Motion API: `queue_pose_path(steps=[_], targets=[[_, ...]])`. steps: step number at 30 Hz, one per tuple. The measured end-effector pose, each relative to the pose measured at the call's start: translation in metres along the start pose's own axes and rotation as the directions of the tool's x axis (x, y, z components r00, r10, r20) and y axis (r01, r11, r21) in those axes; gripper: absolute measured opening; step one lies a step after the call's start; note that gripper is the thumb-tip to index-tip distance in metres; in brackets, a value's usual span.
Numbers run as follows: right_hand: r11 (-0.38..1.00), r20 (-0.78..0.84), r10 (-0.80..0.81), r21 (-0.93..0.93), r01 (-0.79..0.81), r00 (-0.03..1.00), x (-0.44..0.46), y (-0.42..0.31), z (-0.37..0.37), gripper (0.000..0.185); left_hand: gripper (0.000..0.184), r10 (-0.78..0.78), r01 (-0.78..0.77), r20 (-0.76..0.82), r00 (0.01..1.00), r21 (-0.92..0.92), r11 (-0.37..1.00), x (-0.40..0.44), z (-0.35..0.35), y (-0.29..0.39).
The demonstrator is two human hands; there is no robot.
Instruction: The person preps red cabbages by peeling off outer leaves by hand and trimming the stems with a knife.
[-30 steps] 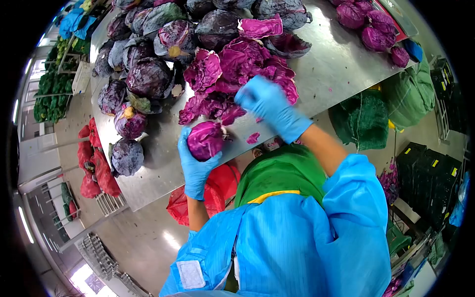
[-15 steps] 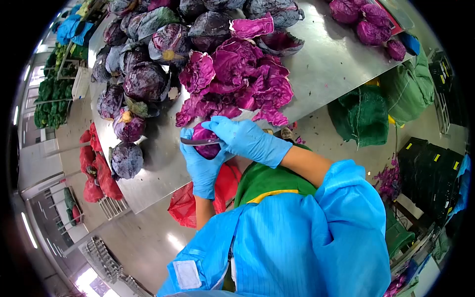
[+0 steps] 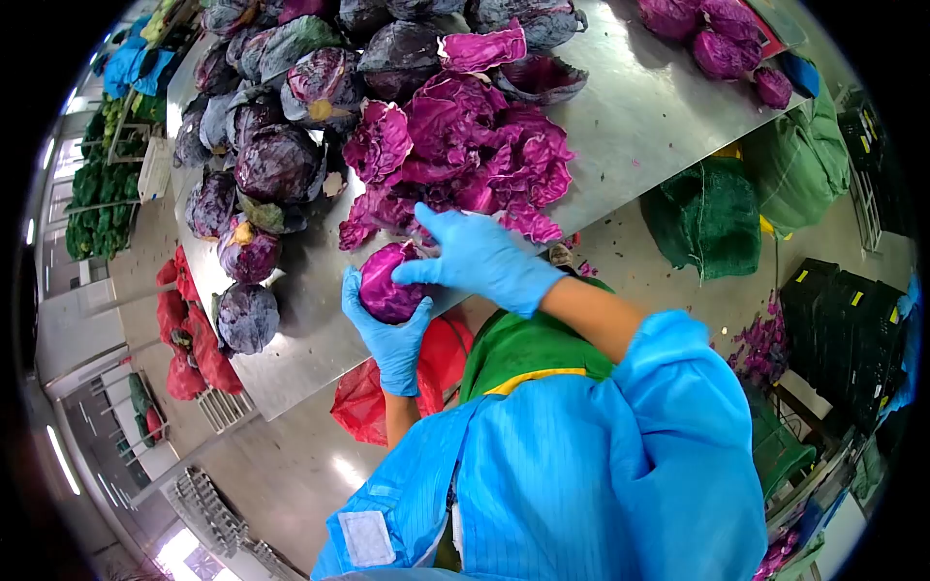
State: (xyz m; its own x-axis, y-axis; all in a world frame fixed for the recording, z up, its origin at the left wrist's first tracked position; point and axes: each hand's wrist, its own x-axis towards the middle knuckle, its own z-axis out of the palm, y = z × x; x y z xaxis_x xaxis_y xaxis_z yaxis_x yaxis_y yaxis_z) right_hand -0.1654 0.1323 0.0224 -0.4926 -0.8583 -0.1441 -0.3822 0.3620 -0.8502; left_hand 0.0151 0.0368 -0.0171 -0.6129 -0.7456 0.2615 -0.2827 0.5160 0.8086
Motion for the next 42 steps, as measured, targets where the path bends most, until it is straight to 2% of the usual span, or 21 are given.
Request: queue_pose_path(steps=[1, 3, 6, 9, 16, 19, 24, 25, 27, 28, 31, 35, 38, 42], targets=[[0.991, 0.059, 0.038, -0.129, -0.030, 0.998, 0.006, -0.009, 0.003, 0.092, 0.098, 0.031, -0.031, 0.003, 1.000, 0.038, 0.999, 0.001, 0.000, 0.004], [0.987, 0.045, -0.005, 0.163, -0.003, 0.999, 0.017, 0.025, 0.039, 0.086, 0.097, 0.064, -0.065, 0.015, 0.998, 0.089, 0.994, 0.002, -0.001, 0.008], [0.992, 0.175, -0.059, 0.120, 0.038, 0.983, 0.027, 0.026, 0.032, 0.073, 0.094, 0.091, -0.094, 0.031, 0.995, 0.132, 0.987, 0.004, 0.002, 0.011], [0.913, 0.453, 0.224, 0.213, -0.349, 0.863, 0.032, 0.012, 0.010, 0.061, 0.092, 0.099, -0.111, 0.066, 0.993, 0.207, 0.972, 0.008, 0.005, 0.016], [0.882, 0.533, 0.295, 0.166, -0.440, 0.793, 0.039, 0.004, -0.009, 0.048, 0.092, 0.016, -0.045, 0.130, 0.991, 0.224, 0.974, 0.016, 0.004, 0.027], [0.822, 0.475, 0.284, 0.327, -0.467, 0.833, 0.033, 0.005, -0.004, 0.046, 0.092, 0.027, -0.067, 0.149, 0.988, 0.268, 0.961, 0.015, 0.005, 0.031], [0.802, 0.538, 0.281, 0.323, -0.502, 0.795, 0.033, 0.010, -0.010, 0.057, 0.095, 0.015, -0.078, 0.203, 0.979, 0.307, 0.949, 0.019, 0.003, 0.039], [0.809, 0.545, 0.281, 0.308, -0.500, 0.790, 0.033, 0.009, -0.013, 0.060, 0.095, 0.000, -0.044, 0.191, 0.982, 0.227, 0.973, 0.020, 0.002, 0.033], [0.964, 0.361, 0.070, 0.214, -0.156, 0.930, 0.019, 0.016, -0.014, 0.076, 0.096, -0.044, 0.033, 0.162, 0.986, 0.067, 0.997, 0.018, -0.002, 0.014], [0.990, 0.281, -0.064, 0.138, 0.026, 0.958, 0.014, 0.017, -0.013, 0.085, 0.097, -0.160, 0.174, 0.183, 0.970, -0.063, 0.983, 0.017, -0.004, 0.009], [0.972, 0.198, -0.220, -0.043, 0.233, 0.955, 0.008, 0.012, -0.011, 0.085, 0.097, -0.227, 0.249, 0.260, 0.939, -0.055, 0.967, 0.020, -0.008, 0.004], [0.933, 0.256, -0.348, 0.003, 0.359, 0.902, 0.019, 0.031, -0.002, 0.076, 0.094, -0.318, 0.425, 0.384, 0.867, -0.237, 0.873, 0.022, -0.009, -0.001], [0.917, 0.298, -0.372, -0.031, 0.398, 0.879, 0.025, 0.034, -0.011, 0.069, 0.092, -0.344, 0.457, 0.414, 0.843, -0.213, 0.864, 0.028, -0.008, -0.002], [0.850, 0.258, -0.422, -0.221, 0.478, 0.869, 0.021, 0.037, -0.011, 0.067, 0.091, -0.345, 0.473, 0.439, 0.829, -0.222, 0.853, 0.030, 0.000, -0.003]])
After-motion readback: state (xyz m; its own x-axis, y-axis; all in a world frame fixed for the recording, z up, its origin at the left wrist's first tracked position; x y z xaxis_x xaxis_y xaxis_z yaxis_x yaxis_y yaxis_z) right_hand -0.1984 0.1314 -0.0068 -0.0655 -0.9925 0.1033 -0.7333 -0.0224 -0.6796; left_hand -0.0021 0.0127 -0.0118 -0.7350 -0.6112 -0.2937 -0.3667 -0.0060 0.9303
